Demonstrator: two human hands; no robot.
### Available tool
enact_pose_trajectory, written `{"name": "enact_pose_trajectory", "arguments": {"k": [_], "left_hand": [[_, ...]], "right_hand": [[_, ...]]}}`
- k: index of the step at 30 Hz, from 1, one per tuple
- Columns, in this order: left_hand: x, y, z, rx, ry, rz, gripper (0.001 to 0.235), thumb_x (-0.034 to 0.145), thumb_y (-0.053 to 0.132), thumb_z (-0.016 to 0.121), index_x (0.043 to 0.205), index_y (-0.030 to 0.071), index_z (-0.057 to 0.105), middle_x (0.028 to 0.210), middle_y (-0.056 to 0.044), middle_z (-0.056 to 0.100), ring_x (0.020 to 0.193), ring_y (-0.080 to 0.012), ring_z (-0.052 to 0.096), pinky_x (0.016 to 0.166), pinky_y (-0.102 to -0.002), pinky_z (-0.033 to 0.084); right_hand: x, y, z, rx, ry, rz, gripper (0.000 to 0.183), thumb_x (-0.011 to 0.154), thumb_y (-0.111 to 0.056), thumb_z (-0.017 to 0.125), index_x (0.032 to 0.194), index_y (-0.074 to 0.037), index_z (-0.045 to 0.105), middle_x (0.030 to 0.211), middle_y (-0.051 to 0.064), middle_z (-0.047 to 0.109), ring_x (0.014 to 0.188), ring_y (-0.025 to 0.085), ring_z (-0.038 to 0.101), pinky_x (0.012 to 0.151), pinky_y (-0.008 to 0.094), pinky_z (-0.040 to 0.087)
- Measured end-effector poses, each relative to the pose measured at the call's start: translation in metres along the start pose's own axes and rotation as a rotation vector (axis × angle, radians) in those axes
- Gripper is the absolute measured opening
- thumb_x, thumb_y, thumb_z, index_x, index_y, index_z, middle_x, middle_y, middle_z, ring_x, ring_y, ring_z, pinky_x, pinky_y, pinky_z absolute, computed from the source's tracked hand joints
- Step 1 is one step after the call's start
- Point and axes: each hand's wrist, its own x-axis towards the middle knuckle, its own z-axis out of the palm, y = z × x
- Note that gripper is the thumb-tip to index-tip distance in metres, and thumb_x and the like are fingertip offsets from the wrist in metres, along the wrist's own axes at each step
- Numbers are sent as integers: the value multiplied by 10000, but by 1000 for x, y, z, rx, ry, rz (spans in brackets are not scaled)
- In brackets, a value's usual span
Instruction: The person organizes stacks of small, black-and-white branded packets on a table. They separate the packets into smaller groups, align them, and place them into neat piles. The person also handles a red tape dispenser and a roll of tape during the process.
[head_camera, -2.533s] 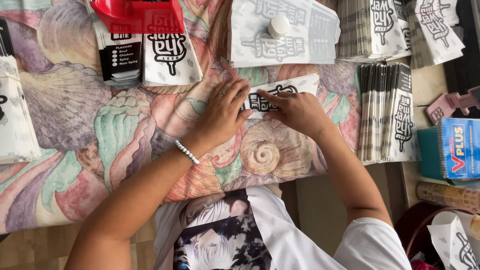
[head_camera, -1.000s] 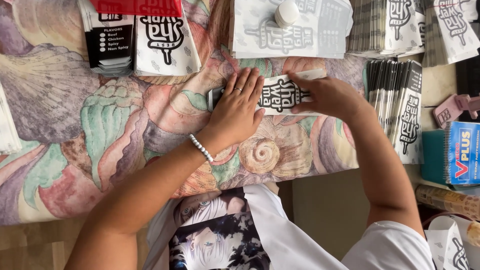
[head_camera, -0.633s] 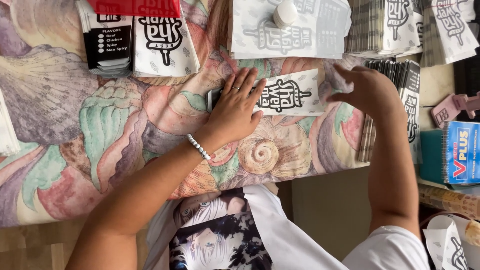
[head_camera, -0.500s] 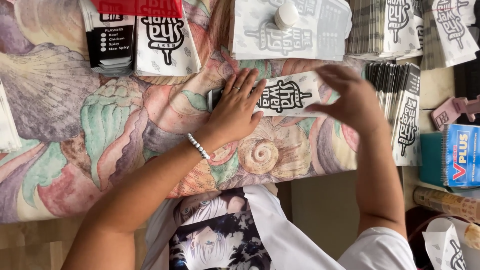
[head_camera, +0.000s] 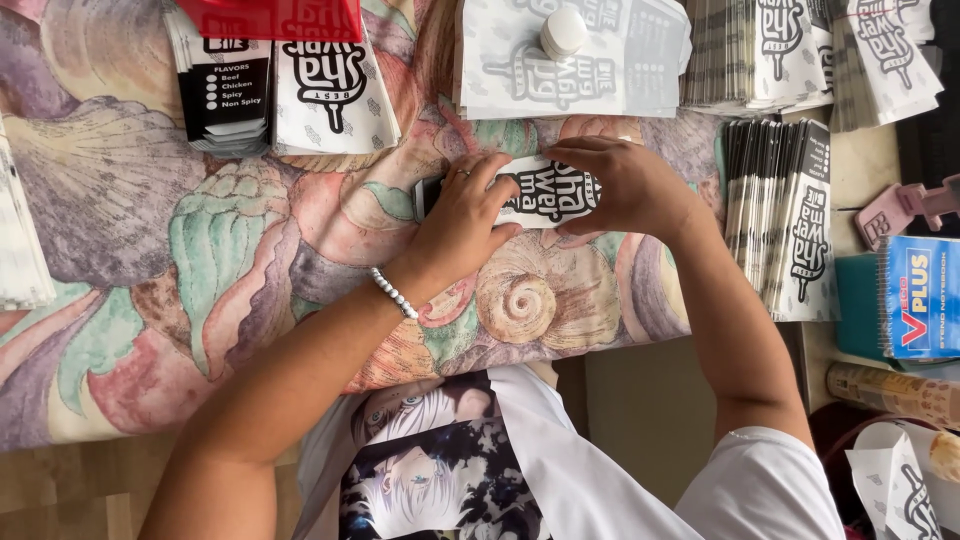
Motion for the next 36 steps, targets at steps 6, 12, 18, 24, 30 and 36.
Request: {"name": "enact_pose_trajectory", "arguments": {"k": [6,12,18,24,30,36], "left_hand": [[6,24,-40,117,-108,-19,459,729,192,896,1094,46,660,1332,-223,541,1319,-421,495,1147,-594,293],[17,26,-96,238,-356,-114,462,668,191,905,1084,101,725,1303,-221,578,1301,-426,499,1104,-669,293],[9,24,-113,299,-350,-205,763,632,191,925,1280,12,564,1272,-248,533,1194,-466,556,898,-633,506],[6,35,-117,249,-366,-291,849,673,68,876,1392,-70,445,1186,-285,510,1087,-469,594,725,-603,603],[3,2,-78,279,-399,-283,758,646,25,891,1288,-57,498,1112,-252,550,1013,-461,642,734,-585,607],[13,-4,-71,293,-413,-238,553,653,-52,826,1143,-15,573,1001,-189,594,968,-435,657,739,-555,602]], "right_hand": [[2,-12,-5,-47,-26,28,830,592,-310,943,1334,-52,674,1307,152,695,1225,364,638,997,452,532],[-1,-8,-3,-57,-63,56,786,602,-337,938,1310,-101,690,1339,134,681,1239,381,627,1018,481,522],[-14,-39,-41,9,-90,249,951,562,-328,968,1405,-101,594,1455,184,560,1305,436,539,1056,550,485],[-52,19,-16,75,-96,450,1249,610,-267,958,1628,-74,261,1267,259,587,1110,418,642,945,515,550],[-61,33,10,167,-98,533,1296,678,-179,891,1656,-105,45,1164,225,654,1007,379,709,901,518,565],[-58,31,13,117,-98,547,1216,707,-134,833,1663,-139,81,1098,186,710,1007,362,720,891,533,561]]}}
